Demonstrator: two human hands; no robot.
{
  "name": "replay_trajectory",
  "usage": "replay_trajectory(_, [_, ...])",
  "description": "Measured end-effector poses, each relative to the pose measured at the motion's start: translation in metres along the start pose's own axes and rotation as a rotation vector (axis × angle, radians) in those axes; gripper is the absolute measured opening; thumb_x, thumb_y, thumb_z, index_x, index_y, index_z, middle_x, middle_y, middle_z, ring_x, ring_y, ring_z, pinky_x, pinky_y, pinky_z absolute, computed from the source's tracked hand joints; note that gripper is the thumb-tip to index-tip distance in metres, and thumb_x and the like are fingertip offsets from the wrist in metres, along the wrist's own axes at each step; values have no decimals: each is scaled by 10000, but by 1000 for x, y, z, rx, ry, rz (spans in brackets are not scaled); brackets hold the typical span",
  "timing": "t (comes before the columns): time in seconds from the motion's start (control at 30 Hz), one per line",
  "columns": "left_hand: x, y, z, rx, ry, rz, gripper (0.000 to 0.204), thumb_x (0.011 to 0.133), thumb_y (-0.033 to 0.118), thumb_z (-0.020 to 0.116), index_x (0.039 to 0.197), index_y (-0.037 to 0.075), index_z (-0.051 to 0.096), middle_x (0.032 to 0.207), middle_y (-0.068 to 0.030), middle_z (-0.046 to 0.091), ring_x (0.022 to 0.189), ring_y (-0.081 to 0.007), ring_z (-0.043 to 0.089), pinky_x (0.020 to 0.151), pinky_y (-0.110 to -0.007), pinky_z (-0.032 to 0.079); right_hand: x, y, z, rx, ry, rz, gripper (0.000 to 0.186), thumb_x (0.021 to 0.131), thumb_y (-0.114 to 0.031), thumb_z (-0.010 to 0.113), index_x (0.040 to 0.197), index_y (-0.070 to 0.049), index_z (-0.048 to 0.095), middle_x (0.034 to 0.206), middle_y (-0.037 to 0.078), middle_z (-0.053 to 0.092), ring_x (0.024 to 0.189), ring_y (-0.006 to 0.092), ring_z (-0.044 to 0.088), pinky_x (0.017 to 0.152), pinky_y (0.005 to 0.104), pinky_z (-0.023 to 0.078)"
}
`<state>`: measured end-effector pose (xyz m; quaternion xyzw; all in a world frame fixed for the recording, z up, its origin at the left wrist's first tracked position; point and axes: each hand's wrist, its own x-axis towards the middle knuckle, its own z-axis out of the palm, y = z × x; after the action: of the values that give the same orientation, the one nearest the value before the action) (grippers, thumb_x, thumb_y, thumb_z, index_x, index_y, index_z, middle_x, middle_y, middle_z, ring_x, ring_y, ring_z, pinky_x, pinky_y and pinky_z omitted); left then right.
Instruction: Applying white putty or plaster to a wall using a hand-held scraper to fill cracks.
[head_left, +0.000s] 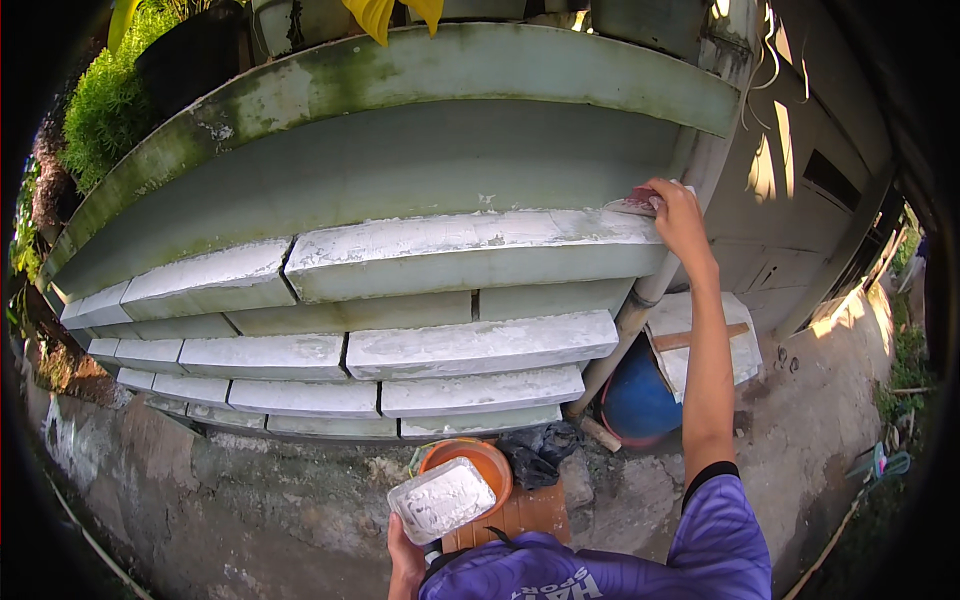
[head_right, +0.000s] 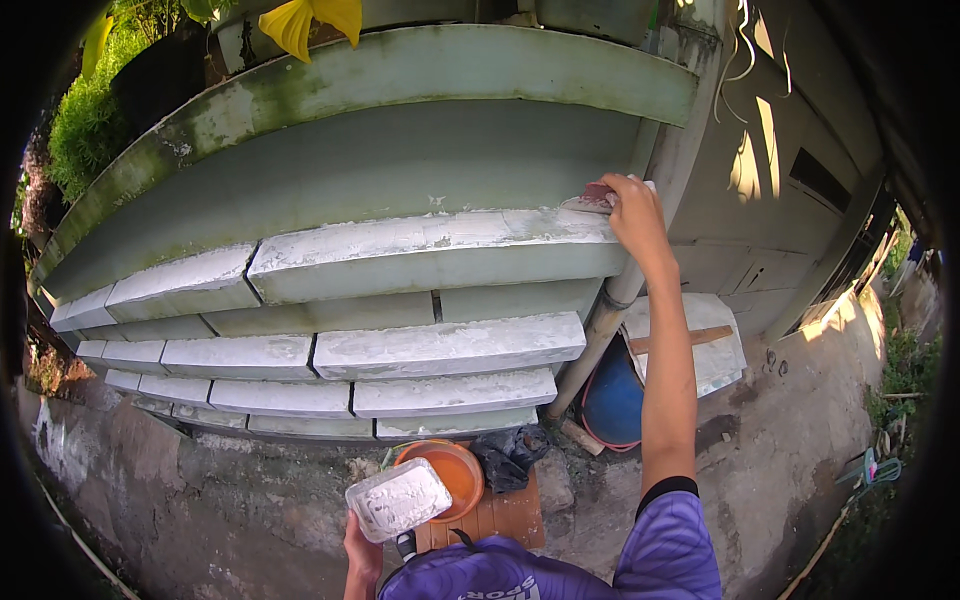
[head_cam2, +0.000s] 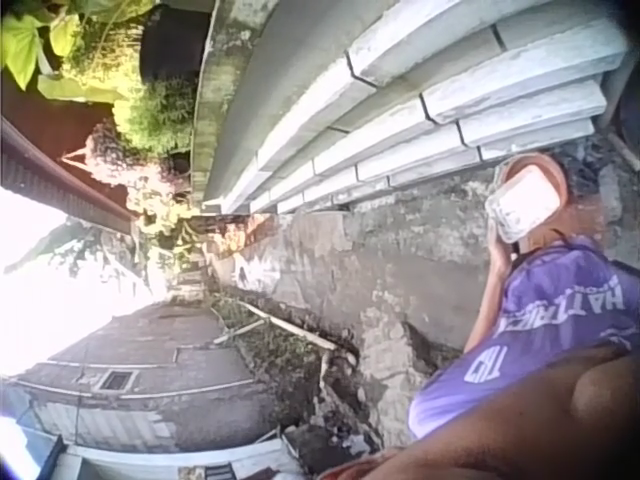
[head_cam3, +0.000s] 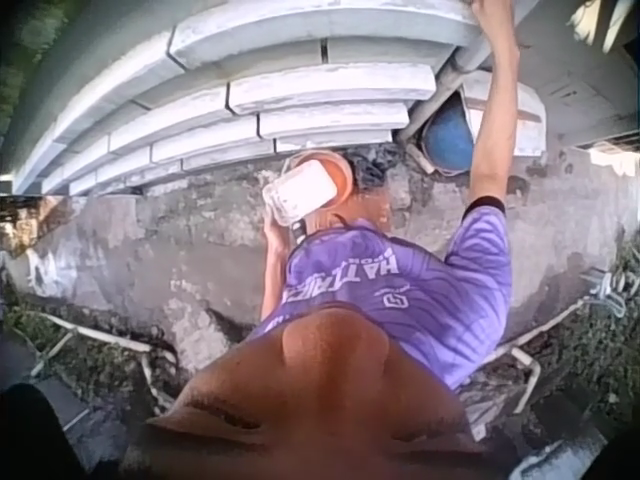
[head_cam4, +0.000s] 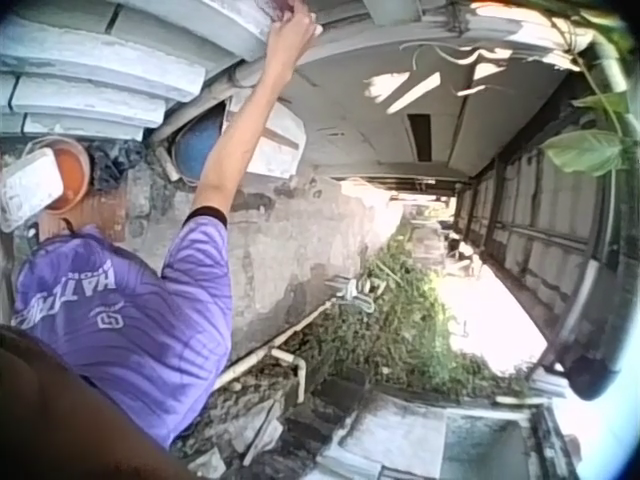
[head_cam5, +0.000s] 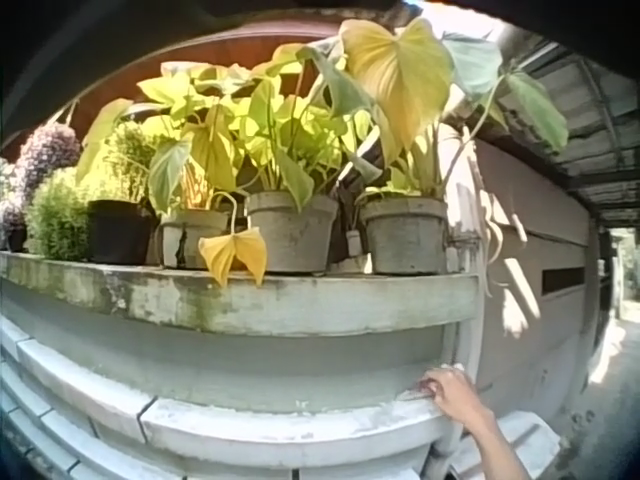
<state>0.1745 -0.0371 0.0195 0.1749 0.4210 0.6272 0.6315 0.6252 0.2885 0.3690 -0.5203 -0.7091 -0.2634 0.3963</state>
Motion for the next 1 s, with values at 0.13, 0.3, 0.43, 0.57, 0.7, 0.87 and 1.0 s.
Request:
replay_trajectory(0.13, [1, -3, -6, -2, 17, -11, 587, 1058, 513, 366, 1443, 84, 480, 1400, -58, 579, 1283, -227, 552, 1076, -403, 422, -17, -23, -12, 177, -157, 101, 304, 824, 95, 531, 1035, -10, 724, 953, 215, 709, 890, 414, 652, 870, 478, 494])
replay_trajectory(0.3, [2, -2, -5, -6, 14, -35, 586, 1059, 509, 366, 1441, 79, 480, 1398, -61, 580, 1282, -227, 554, 1072, -401, 423, -44, -52, -47, 9, -214, 19, 314, 822, 89, 540, 1035, -27, 739, 943, 211, 713, 883, 410, 674, 825, 469, 515])
replay_trajectory(0.43, [0, 3, 2, 14, 18, -19, 589, 1059, 507, 368, 1446, 76, 473, 1406, -63, 575, 1288, -225, 550, 1073, -401, 421, -47, -65, -55, 20, -202, 127, 342, 803, 87, 525, 1041, -36, 738, 1005, 191, 723, 965, 395, 672, 847, 440, 525])
replay_trajectory(0.57, [4, -3, -5, 5, -9, -39, 592, 1056, 508, 380, 1453, 79, 466, 1416, -62, 570, 1295, -224, 545, 1079, -403, 416, -35, -58, -34, -3, -98, -21, 422, 773, 118, 502, 1085, -51, 729, 1055, 187, 717, 1007, 396, 665, 893, 457, 529])
replay_trajectory(0.7, [-1, 0, -4, 11, -7, -38, 607, 1048, 524, 391, 1459, 83, 462, 1424, -60, 564, 1308, -228, 535, 1087, -409, 409, -53, -61, -28, -59, -241, -28, 451, 751, 138, 531, 1118, -61, 703, 1036, 168, 725, 948, 366, 682, 862, 456, 538])
replay_trajectory(0.87, [-5, 0, -7, 25, -30, -35, 620, 1043, 539, 390, 1463, 88, 458, 1429, -58, 560, 1314, -233, 530, 1091, -410, 406, -83, -66, -57, -51, -93, 13, 450, 764, 152, 498, 1115, -40, 703, 1063, 160, 718, 1007, 372, 656, 900, 450, 509])
replay_trajectory(1.0, [-3, -2, -6, 31, -25, -54, 619, 1044, 535, 388, 1469, 89, 450, 1434, -60, 555, 1315, -236, 529, 1093, -411, 404, -62, -36, -38, -65, 17, 14, 439, 772, 145, 492, 1112, -33, 706, 1074, 153, 713, 1048, 363, 632, 944, 437, 478])
